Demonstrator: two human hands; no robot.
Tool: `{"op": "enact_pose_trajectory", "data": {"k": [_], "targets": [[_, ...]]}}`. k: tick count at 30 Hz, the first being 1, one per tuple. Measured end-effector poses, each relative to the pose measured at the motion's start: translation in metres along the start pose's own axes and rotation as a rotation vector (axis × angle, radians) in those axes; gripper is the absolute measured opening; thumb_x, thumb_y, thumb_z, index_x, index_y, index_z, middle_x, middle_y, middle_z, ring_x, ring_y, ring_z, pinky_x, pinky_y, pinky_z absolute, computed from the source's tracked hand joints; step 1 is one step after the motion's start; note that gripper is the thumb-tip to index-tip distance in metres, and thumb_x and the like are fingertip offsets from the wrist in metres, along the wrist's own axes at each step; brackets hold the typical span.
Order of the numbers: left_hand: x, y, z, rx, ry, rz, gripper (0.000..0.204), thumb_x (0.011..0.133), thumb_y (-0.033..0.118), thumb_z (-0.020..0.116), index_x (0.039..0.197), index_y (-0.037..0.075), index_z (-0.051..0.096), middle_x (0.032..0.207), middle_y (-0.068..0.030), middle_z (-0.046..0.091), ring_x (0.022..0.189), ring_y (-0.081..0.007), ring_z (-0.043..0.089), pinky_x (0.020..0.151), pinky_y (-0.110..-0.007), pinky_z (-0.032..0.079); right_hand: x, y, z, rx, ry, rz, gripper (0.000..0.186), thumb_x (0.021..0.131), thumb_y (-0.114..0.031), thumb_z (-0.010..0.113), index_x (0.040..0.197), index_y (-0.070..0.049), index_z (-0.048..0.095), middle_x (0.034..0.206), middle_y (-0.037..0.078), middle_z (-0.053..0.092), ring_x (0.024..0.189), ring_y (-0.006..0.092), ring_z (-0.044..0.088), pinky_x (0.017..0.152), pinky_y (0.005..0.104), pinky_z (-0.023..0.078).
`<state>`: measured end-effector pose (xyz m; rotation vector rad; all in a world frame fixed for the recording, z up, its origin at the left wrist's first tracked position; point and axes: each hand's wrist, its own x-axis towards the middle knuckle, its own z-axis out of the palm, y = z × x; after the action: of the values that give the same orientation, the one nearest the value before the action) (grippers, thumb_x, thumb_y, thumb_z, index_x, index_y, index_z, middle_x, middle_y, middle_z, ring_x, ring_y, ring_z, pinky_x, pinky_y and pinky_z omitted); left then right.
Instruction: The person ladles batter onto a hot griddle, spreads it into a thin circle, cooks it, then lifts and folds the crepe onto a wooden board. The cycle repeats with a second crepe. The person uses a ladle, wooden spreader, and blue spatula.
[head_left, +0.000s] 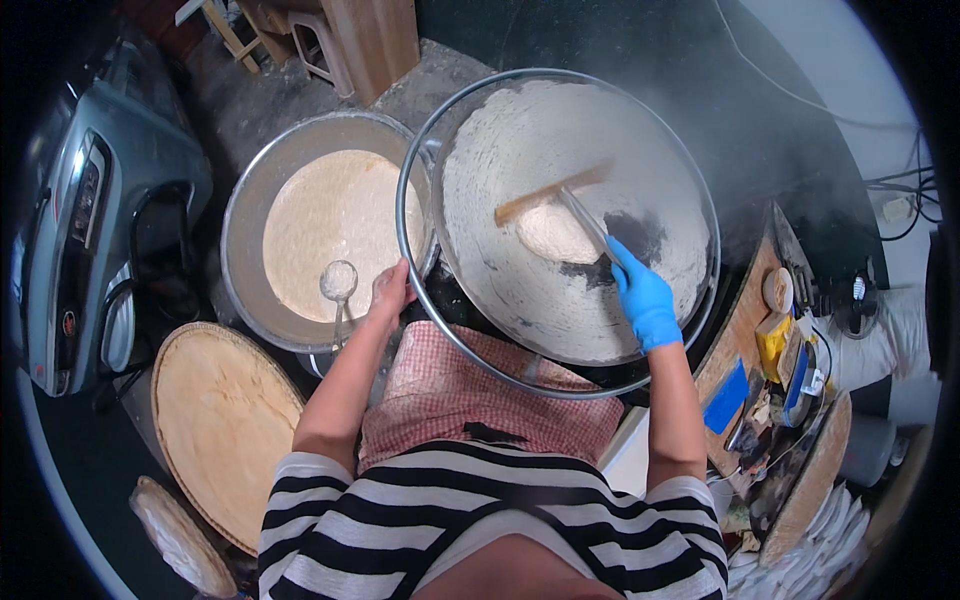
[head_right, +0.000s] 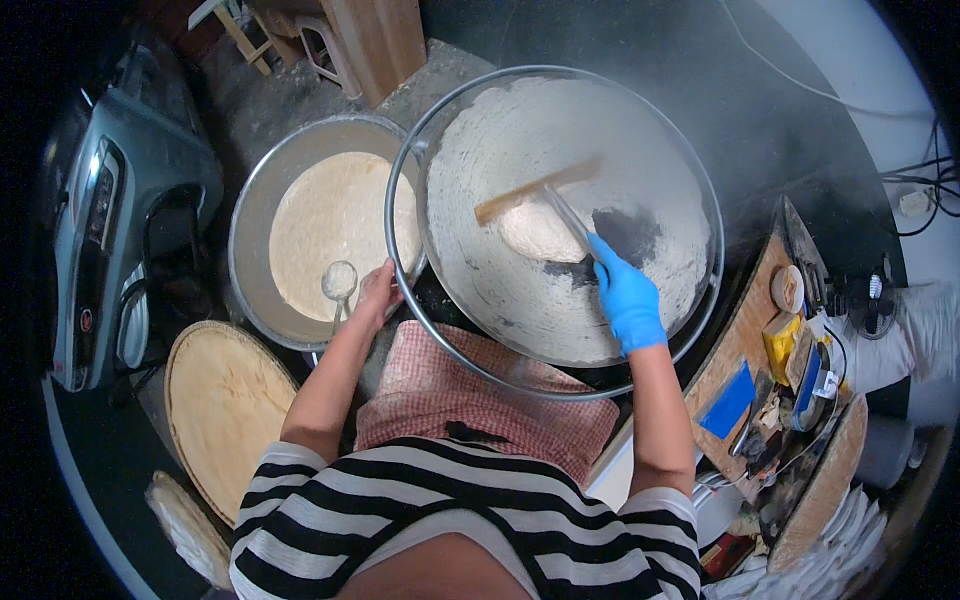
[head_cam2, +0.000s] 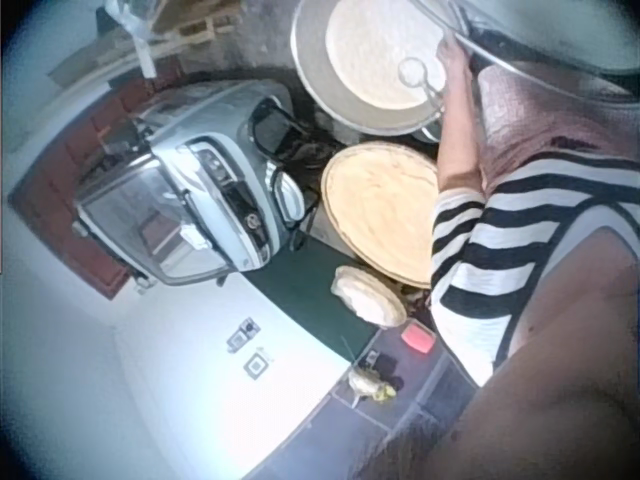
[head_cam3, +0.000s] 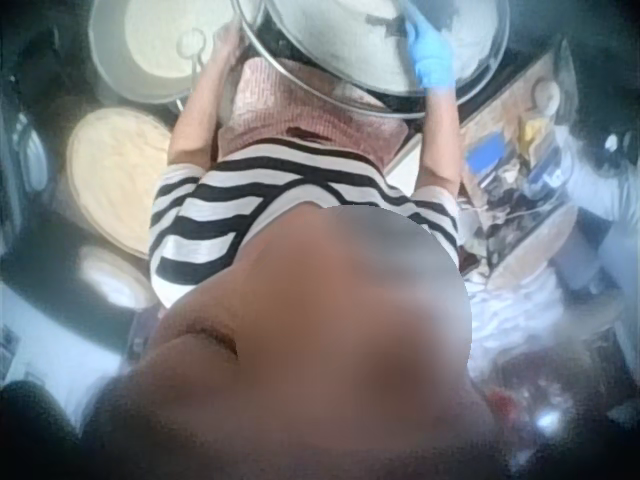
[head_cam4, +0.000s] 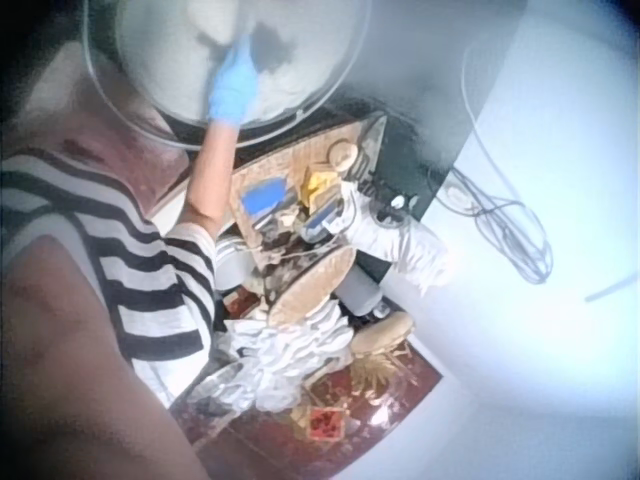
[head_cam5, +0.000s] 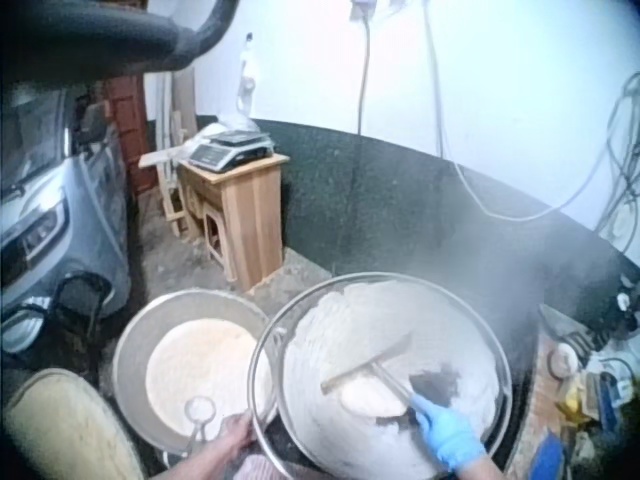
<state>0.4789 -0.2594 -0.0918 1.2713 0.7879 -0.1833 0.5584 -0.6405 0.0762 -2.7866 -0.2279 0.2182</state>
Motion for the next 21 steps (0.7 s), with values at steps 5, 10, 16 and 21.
{"op": "enact_pose_trajectory", "data": {"k": [5, 10, 16, 21], "targets": [[-0.071, -0.055, 0.015, -0.106, -0.12, -0.038, 0.036, 0.091, 0.042, 0.047, 0.089, 0.007, 0.057, 0.075, -0.002, 0.059, 0.068, -0.0127, 0.058, 0.056, -0.025, 0.046, -0.014, 0.005, -0.025, -0.187, -0.138, 0.173, 0.038, 0.088, -0.021, 0.051, 0.125, -0.031, 0.05, 0.095, 0.017, 0.062, 0.08, 0.0364, 0.06, 0.07, 0.043, 0.048], [-0.118, -0.099, 0.067, -0.228, -0.068, -0.173, 0.031, 0.094, 0.031, 0.042, 0.089, 0.005, 0.058, 0.079, -0.0042, 0.062, 0.069, -0.0158, 0.058, 0.062, -0.028, 0.047, 0.002, -0.013, -0.005, 0.078, 0.066, -0.167, 0.036, 0.089, -0.022, 0.049, 0.124, -0.028, 0.049, 0.094, 0.018, 0.062, 0.081, 0.0368, 0.059, 0.071, 0.0448, 0.047], [-0.046, -0.051, 0.022, -0.167, -0.162, -0.153, 0.022, 0.095, 0.021, 0.043, 0.098, 0.001, 0.049, 0.081, -0.0119, 0.063, 0.069, -0.0211, 0.061, 0.068, -0.034, 0.053, -0.009, -0.006, -0.015, -0.077, -0.105, -0.039, 0.037, 0.088, -0.022, 0.05, 0.124, -0.031, 0.05, 0.091, 0.017, 0.062, 0.079, 0.0359, 0.059, 0.07, 0.0431, 0.048], [0.008, 0.009, 0.002, -0.046, -0.132, -0.073, 0.024, 0.094, 0.024, 0.043, 0.096, 0.001, 0.051, 0.084, -0.0105, 0.062, 0.068, -0.0168, 0.061, 0.061, -0.024, 0.05, 0.006, -0.018, -0.015, 0.052, 0.039, -0.182, 0.038, 0.087, -0.021, 0.05, 0.124, -0.029, 0.05, 0.09, 0.018, 0.062, 0.079, 0.0367, 0.06, 0.07, 0.0428, 0.048]]}}
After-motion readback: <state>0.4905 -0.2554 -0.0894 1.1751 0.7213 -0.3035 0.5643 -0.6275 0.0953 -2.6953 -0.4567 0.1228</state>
